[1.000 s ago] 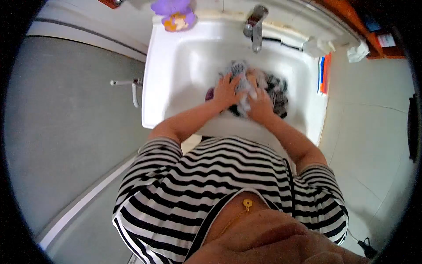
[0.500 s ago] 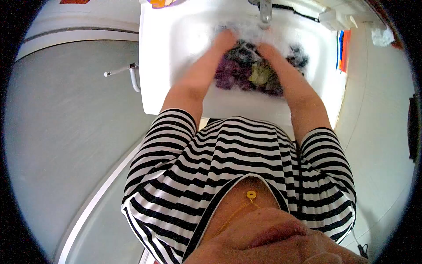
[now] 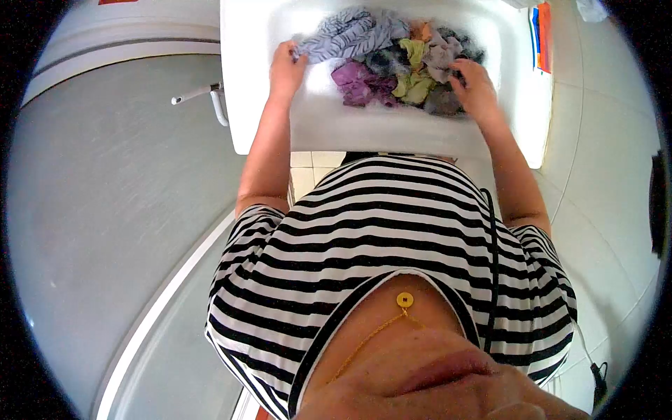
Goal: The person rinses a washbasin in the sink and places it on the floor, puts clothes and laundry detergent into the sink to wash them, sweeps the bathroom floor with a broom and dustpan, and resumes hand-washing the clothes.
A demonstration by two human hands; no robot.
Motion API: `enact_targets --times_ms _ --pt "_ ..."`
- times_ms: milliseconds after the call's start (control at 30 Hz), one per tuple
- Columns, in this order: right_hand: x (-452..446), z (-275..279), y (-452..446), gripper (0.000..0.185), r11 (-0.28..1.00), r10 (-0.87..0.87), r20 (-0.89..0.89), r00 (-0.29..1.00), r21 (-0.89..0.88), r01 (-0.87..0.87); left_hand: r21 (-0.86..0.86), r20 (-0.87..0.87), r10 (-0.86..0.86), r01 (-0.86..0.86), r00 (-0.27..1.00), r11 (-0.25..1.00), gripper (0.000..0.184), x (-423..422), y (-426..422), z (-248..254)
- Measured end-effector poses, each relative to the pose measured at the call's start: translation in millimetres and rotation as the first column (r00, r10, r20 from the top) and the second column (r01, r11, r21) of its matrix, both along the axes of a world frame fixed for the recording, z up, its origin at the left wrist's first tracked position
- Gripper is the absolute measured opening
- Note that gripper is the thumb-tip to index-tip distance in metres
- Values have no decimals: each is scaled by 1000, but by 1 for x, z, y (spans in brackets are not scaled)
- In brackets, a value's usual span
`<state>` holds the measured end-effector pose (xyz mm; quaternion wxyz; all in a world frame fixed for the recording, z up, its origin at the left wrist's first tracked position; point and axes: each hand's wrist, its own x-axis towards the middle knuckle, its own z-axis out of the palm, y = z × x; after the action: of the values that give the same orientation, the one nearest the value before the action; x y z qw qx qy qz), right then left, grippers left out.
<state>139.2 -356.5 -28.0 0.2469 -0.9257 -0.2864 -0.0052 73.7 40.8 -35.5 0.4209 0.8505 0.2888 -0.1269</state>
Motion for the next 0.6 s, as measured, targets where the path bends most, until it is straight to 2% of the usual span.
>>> enact_targets --times_ms 33,67,100,133,167,200,233,267,300,333,367,400,467,500,567,600 --pt "-5 -5 5 26 1000 -3 1 1000 4 3 313 253 -229 144 940 939 58 8 -5 -16" --pt "-12 -12 14 25 994 87 -32 996 67 -85 617 396 -497 177 772 767 63 15 -14 -26" --pt "-17 -15 25 24 977 177 -54 983 130 -169 631 293 -562 284 774 721 65 26 -32 -19" --pt "-23 -9 38 23 963 254 -46 966 102 -249 631 189 -621 390 761 671 68 37 -51 -12" --pt "-29 -4 53 23 942 331 -42 943 73 -328 632 189 -623 392 759 669 68 41 -61 -29" --pt "-35 -5 65 23 943 328 -38 944 74 -324 650 118 -707 484 698 586 64 47 -65 -58" --pt "-39 -8 76 23 913 407 -120 906 97 -397 657 43 -779 570 625 493 59 56 -65 -74" --pt "-44 -11 82 23 876 483 -200 853 130 -465 656 41 -782 573 622 490 59 61 -60 -75" --pt "-46 -11 83 23 878 479 -199 855 132 -461 370 109 -563 492 819 788 53 66 -51 -70" --pt "-48 -10 84 23 850 527 -195 827 112 -515 40 73 -293 291 953 956 48 71 -45 -62" --pt "-49 -10 85 22 816 576 -191 795 94 -570 -161 186 -158 189 970 969 37 63 -48 -43" --pt "-49 -14 85 22 815 578 -185 795 99 -570 -154 186 -159 188 970 970 37 62 -47 -27" --pt "-50 -27 93 23 777 629 24 777 21 -629 -137 296 -83 128 952 982 30 59 -38 5" --pt "-51 -33 100 23 775 631 25 775 28 -632 -132 293 -82 125 953 983 30 55 -40 31" --pt "-51 -43 126 26 731 682 83 727 -27 -682 -61 439 -128 172 889 983 27 51 -41 76" --pt "-51 -49 140 26 731 681 85 727 -25 -682 195 423 -223 152 879 969 40 49 -35 93"
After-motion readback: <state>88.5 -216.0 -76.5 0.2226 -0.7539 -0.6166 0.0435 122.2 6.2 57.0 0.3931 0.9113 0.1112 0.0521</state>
